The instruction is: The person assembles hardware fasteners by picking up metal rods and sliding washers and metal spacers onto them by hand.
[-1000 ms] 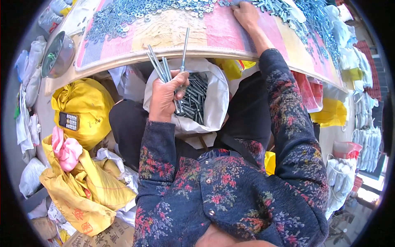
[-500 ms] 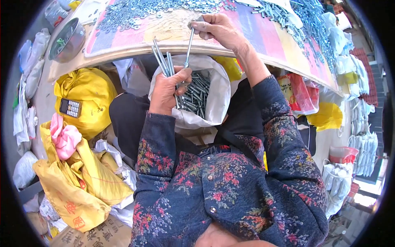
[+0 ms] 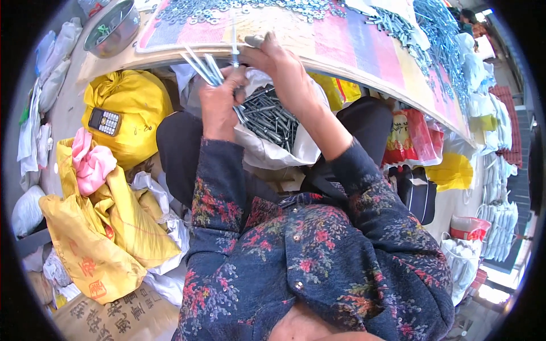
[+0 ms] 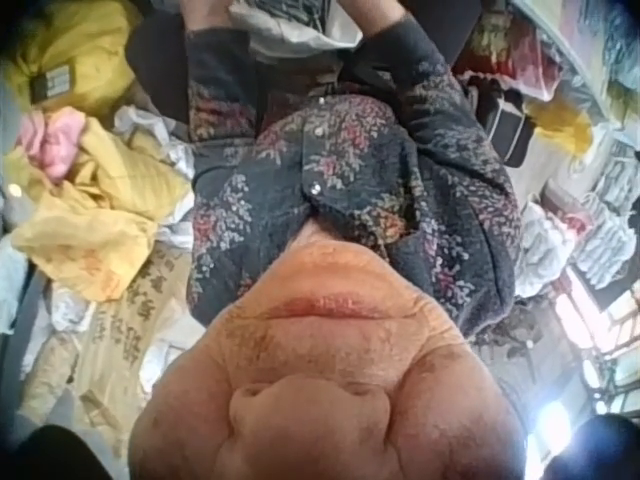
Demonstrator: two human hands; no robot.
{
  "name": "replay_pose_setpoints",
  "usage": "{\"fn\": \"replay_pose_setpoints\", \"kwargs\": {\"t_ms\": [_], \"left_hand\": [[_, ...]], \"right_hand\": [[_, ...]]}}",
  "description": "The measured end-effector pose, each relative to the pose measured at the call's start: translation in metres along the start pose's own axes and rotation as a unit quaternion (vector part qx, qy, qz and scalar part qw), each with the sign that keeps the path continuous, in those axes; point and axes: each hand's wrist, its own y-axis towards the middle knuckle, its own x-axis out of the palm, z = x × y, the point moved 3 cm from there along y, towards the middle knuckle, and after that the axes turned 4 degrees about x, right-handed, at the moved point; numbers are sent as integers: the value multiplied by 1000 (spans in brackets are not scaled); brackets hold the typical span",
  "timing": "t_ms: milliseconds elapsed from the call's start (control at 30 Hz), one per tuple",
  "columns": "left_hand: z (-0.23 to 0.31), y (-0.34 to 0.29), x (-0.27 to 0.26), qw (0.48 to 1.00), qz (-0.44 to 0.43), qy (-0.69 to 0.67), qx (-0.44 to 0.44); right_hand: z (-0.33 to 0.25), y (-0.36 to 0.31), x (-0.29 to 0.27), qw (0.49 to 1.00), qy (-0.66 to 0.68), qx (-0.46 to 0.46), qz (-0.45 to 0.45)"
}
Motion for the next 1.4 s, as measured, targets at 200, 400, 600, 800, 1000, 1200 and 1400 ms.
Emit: {"fn": "replay_pose_setpoints", "kwargs": {"t_ms": [200,400,600,800,1000,1200,1400], "left_hand": [[7,-6,2,1000,18,3,3],[16,2,-18,999,8,17,29],[17,-21,5,999,-25,25,27],[11,4,-35,997,7,-76,-10],[25,-11,-17,999,11,-32,0],[23,-21,-16,991,-46,-84,-95],[31,-36,-12,996,-64,61,2]], "right_hand": [[-15,-1,-6,986,-104,-132,1],[-14,-36,32,975,-205,-89,-6],[-17,-10,13,990,-43,-58,122],[-34,-64,54,928,-249,-274,-44],[-19,-47,48,924,-338,-178,13],[-24,-10,9,986,-86,-143,-20],[4,-13,21,967,-228,-83,-76]]}}
